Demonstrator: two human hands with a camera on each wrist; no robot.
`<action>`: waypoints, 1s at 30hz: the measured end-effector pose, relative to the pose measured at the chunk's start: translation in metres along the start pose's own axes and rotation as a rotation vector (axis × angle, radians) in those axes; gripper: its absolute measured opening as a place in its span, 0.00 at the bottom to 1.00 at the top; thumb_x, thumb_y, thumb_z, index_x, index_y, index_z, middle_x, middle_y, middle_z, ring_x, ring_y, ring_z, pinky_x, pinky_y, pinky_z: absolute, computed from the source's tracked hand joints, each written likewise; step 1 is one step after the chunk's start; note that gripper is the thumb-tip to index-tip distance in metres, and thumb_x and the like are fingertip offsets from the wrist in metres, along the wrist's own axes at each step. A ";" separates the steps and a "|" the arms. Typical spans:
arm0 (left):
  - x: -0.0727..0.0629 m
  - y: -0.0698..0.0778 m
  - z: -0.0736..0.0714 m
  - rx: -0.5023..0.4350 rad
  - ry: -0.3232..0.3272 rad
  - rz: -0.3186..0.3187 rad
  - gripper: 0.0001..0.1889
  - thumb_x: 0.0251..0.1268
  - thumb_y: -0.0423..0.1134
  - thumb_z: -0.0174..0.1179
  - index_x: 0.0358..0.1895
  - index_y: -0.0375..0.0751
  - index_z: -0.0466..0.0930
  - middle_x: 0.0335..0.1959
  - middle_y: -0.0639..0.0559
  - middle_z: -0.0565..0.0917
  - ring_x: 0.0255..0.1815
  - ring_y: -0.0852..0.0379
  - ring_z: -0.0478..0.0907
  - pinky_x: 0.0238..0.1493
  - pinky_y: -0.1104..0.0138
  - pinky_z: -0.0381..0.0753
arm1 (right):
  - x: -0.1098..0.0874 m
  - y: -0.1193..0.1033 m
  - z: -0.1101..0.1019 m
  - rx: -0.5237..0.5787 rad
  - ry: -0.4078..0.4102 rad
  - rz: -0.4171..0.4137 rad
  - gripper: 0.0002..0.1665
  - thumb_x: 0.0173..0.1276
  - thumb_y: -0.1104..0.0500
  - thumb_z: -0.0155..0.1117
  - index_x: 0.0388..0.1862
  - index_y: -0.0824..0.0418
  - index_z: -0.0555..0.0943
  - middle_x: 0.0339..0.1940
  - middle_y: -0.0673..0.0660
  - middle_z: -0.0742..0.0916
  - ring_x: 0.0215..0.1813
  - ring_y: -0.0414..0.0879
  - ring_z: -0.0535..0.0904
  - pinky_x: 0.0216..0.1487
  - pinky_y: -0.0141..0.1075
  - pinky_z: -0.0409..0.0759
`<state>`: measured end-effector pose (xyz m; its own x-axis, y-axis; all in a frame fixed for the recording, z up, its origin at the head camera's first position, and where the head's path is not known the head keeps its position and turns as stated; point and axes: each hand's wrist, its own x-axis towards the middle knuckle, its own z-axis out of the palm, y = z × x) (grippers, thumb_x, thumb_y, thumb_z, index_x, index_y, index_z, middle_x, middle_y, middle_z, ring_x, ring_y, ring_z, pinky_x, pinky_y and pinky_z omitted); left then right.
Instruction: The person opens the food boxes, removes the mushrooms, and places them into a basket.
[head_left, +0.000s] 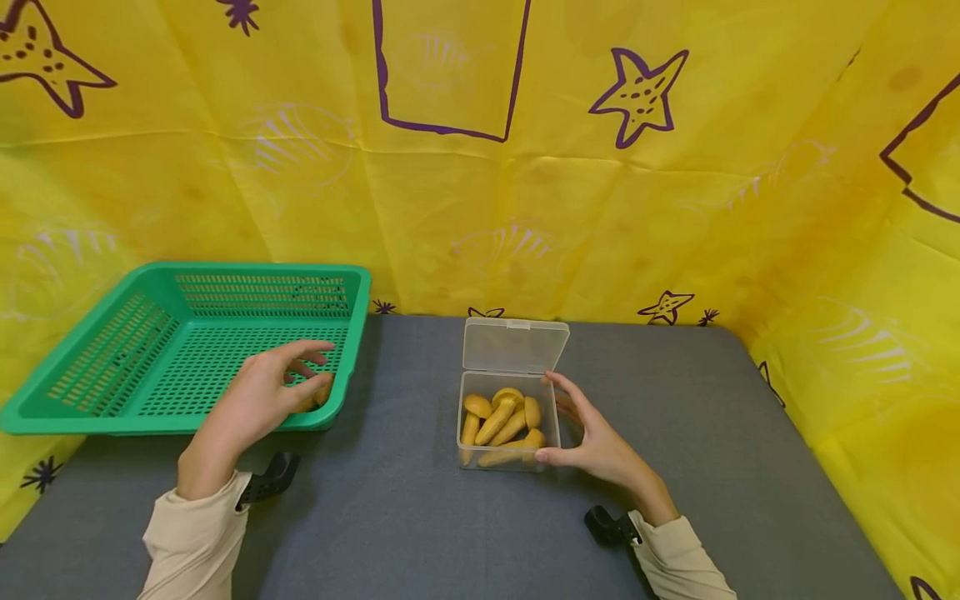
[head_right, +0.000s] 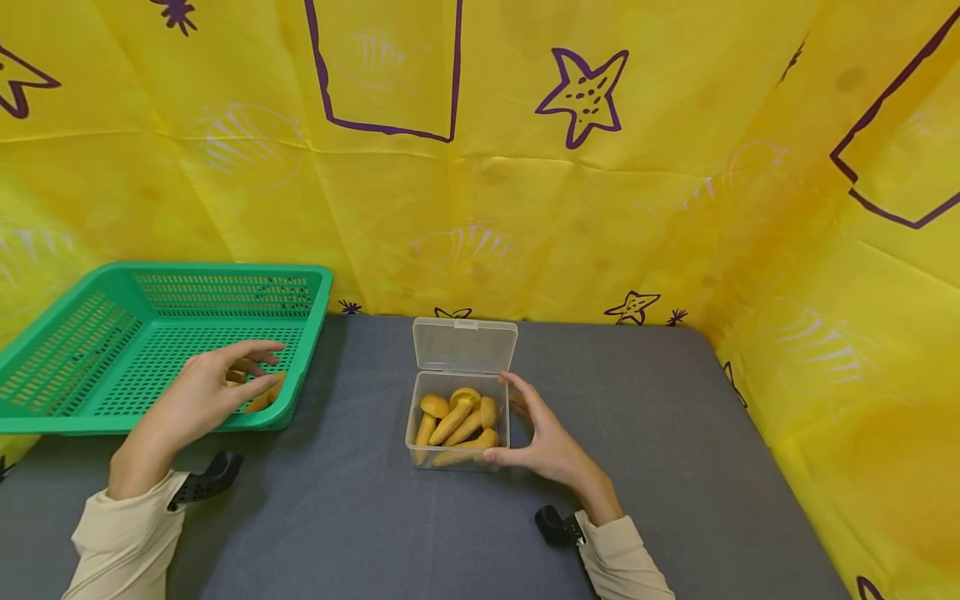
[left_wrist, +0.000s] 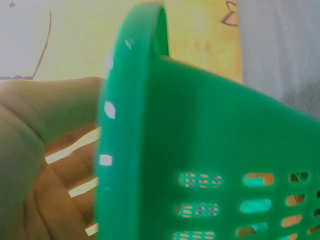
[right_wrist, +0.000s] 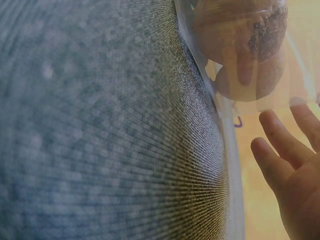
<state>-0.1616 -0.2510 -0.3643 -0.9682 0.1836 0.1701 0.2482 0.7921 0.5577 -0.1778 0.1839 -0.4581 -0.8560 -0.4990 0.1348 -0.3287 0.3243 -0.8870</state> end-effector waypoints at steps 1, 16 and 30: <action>-0.001 0.002 0.000 -0.005 0.005 0.007 0.21 0.68 0.37 0.62 0.64 0.43 0.77 0.50 0.42 0.86 0.46 0.45 0.83 0.43 0.54 0.80 | 0.000 0.000 0.000 0.001 -0.001 0.001 0.60 0.57 0.57 0.78 0.80 0.43 0.50 0.81 0.56 0.59 0.80 0.61 0.55 0.75 0.61 0.57; -0.003 0.028 0.012 -0.010 0.162 0.221 0.22 0.59 0.30 0.69 0.59 0.41 0.80 0.48 0.47 0.86 0.41 0.52 0.81 0.43 0.55 0.83 | 0.001 0.001 0.000 0.009 -0.004 -0.011 0.60 0.57 0.58 0.77 0.81 0.45 0.50 0.80 0.58 0.60 0.80 0.61 0.54 0.76 0.61 0.56; 0.001 0.048 0.033 -0.047 0.113 0.289 0.23 0.58 0.28 0.68 0.59 0.39 0.80 0.52 0.47 0.84 0.51 0.50 0.80 0.48 0.54 0.80 | 0.001 -0.001 -0.001 0.011 -0.005 -0.013 0.60 0.57 0.58 0.78 0.81 0.45 0.50 0.80 0.58 0.61 0.80 0.62 0.53 0.76 0.59 0.55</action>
<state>-0.1516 -0.1941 -0.3640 -0.8482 0.3295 0.4147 0.5165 0.6879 0.5099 -0.1791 0.1836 -0.4567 -0.8498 -0.5071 0.1440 -0.3351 0.3089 -0.8901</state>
